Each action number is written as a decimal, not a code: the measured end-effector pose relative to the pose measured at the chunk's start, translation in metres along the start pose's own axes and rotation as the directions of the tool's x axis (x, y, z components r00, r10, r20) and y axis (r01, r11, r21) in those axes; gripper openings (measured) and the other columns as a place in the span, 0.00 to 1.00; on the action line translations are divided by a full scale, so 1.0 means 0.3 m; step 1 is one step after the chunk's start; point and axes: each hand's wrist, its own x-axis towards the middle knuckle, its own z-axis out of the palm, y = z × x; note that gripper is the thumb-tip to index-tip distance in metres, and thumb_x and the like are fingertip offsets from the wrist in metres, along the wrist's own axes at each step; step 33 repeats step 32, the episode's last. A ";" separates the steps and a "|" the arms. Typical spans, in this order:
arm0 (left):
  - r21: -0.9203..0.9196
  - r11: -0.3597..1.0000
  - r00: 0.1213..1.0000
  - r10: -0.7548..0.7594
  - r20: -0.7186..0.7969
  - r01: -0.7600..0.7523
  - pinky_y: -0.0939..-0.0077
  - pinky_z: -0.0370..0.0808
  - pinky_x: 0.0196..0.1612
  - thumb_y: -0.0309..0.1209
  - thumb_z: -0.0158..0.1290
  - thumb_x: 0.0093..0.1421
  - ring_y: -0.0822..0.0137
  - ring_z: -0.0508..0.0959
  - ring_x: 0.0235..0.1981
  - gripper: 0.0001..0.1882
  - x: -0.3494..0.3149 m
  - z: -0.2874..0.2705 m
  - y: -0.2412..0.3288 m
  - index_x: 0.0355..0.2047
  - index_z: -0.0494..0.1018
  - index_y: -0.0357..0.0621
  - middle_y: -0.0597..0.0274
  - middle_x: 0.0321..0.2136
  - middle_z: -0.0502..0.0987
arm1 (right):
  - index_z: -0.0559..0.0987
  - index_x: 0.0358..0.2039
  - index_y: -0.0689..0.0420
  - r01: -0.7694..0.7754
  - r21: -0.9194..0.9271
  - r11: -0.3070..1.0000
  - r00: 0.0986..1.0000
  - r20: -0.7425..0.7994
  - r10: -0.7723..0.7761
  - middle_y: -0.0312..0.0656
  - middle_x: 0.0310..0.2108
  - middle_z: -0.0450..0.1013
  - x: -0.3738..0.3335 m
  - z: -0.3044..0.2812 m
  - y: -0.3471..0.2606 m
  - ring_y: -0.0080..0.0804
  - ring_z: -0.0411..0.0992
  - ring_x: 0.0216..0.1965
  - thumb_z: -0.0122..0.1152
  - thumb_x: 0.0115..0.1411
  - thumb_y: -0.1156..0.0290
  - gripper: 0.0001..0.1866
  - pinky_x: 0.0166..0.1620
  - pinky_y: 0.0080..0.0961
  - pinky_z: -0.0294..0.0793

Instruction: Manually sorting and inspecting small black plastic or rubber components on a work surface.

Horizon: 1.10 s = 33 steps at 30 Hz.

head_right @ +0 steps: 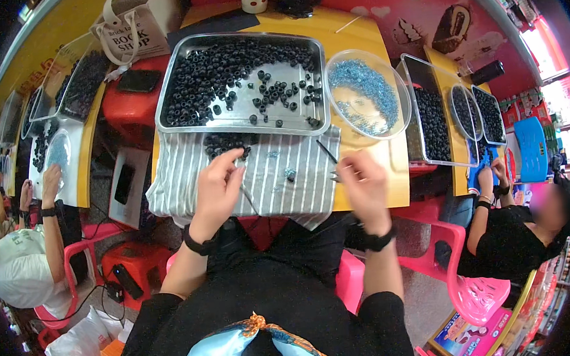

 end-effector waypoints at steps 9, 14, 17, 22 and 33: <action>0.229 0.971 0.991 0.041 0.128 -0.070 0.64 0.72 0.29 0.24 0.55 0.54 0.51 0.77 0.26 0.05 0.016 0.019 -0.011 0.32 0.75 0.37 0.49 0.26 0.75 | 0.77 0.34 0.65 0.072 0.096 0.993 0.978 0.190 -0.089 0.44 0.26 0.71 -0.112 0.184 -0.091 0.33 0.71 0.24 0.62 0.51 0.82 0.09 0.27 0.24 0.70; 0.081 0.997 1.000 0.007 0.015 -0.008 0.67 0.71 0.27 0.21 0.55 0.53 0.55 0.76 0.24 0.06 -0.020 -0.004 -0.022 0.33 0.75 0.37 0.51 0.26 0.75 | 0.77 0.33 0.65 0.058 0.085 0.995 0.981 0.182 -0.072 0.45 0.25 0.70 -0.119 0.193 -0.085 0.36 0.71 0.24 0.62 0.51 0.83 0.07 0.27 0.27 0.69; 0.267 0.963 0.999 0.048 0.009 -0.049 0.63 0.72 0.27 0.23 0.54 0.55 0.52 0.77 0.25 0.08 0.008 0.000 0.005 0.36 0.75 0.41 0.51 0.27 0.76 | 0.77 0.32 0.65 0.081 0.022 0.996 0.990 0.117 -0.083 0.47 0.24 0.70 -0.116 0.201 -0.057 0.41 0.71 0.24 0.61 0.52 0.83 0.06 0.27 0.29 0.68; 0.593 0.805 0.988 -0.067 0.139 -0.029 0.54 0.72 0.29 0.28 0.53 0.58 0.47 0.77 0.27 0.11 0.021 0.027 0.030 0.42 0.74 0.46 0.50 0.27 0.76 | 0.76 0.30 0.64 0.111 -0.068 0.991 0.990 0.097 -0.104 0.48 0.25 0.71 -0.114 0.196 -0.047 0.46 0.71 0.25 0.60 0.51 0.82 0.05 0.28 0.33 0.68; 0.544 0.836 0.985 -0.022 0.169 -0.074 0.55 0.73 0.30 0.30 0.53 0.58 0.46 0.77 0.28 0.13 0.033 0.039 0.039 0.44 0.73 0.44 0.49 0.27 0.76 | 0.78 0.31 0.60 0.158 -0.126 0.979 0.977 0.164 -0.137 0.48 0.26 0.73 -0.121 0.241 -0.067 0.47 0.73 0.27 0.61 0.52 0.78 0.05 0.30 0.38 0.71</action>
